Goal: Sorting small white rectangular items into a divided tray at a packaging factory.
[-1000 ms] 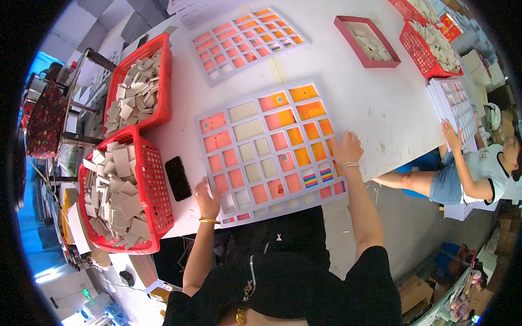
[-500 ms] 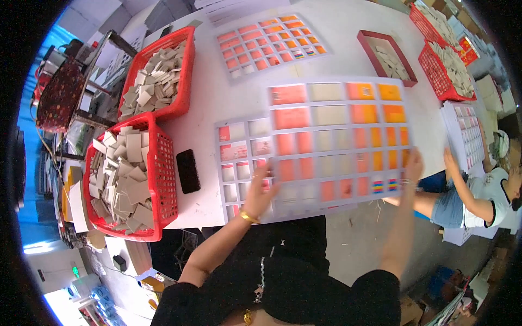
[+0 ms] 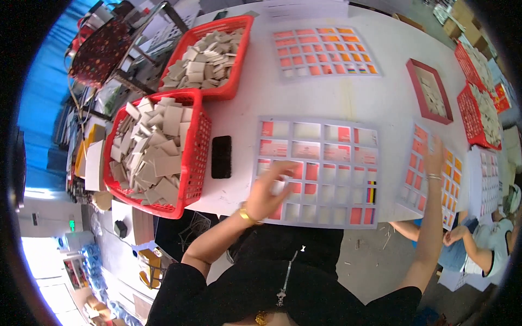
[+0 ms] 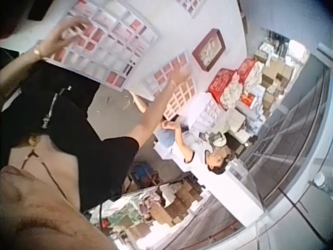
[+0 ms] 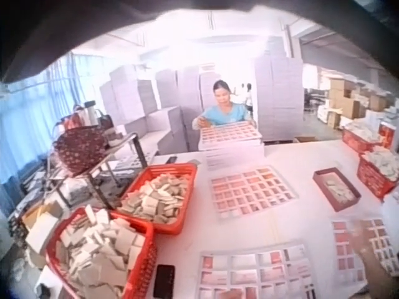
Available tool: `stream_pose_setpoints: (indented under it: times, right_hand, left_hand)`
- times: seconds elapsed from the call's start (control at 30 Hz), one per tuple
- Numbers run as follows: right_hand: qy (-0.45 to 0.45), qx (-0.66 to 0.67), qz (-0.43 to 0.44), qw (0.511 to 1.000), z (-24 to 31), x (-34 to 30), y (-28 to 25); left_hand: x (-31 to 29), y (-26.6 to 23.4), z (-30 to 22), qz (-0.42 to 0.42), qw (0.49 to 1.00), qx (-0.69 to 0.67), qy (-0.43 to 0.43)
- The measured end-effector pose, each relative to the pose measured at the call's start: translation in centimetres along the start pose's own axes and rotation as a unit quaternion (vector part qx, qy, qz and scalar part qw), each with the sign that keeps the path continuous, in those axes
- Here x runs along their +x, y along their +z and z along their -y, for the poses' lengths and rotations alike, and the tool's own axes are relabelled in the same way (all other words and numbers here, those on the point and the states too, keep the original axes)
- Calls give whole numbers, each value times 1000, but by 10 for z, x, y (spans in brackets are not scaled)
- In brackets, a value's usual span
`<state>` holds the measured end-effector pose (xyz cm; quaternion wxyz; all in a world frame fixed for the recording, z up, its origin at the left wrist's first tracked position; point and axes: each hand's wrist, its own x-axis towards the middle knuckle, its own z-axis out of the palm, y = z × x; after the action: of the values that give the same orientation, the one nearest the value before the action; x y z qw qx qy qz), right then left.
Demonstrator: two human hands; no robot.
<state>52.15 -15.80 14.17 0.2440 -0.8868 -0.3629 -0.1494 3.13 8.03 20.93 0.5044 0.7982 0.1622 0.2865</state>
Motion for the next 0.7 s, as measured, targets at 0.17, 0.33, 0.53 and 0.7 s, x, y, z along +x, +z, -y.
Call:
stream_pose_setpoints:
  times: [0.17, 0.33, 0.53, 0.7]
  right_hand:
    - [-312, 218, 17, 924, 314, 4, 54]
    - [-446, 418, 128, 781, 546, -61, 62]
    - [-478, 137, 317, 808, 671, -121, 94]
    - [-487, 135, 274, 818, 682, -142, 99]
  left_hand:
    - [-44, -150, -18, -251, 910, 324, -57]
    - [-125, -246, 4, -196, 774, 548, -250]
    - [-142, -230, 21, -150, 740, 583, -302]
    - [-154, -246, 14, -164, 813, 450, -332]
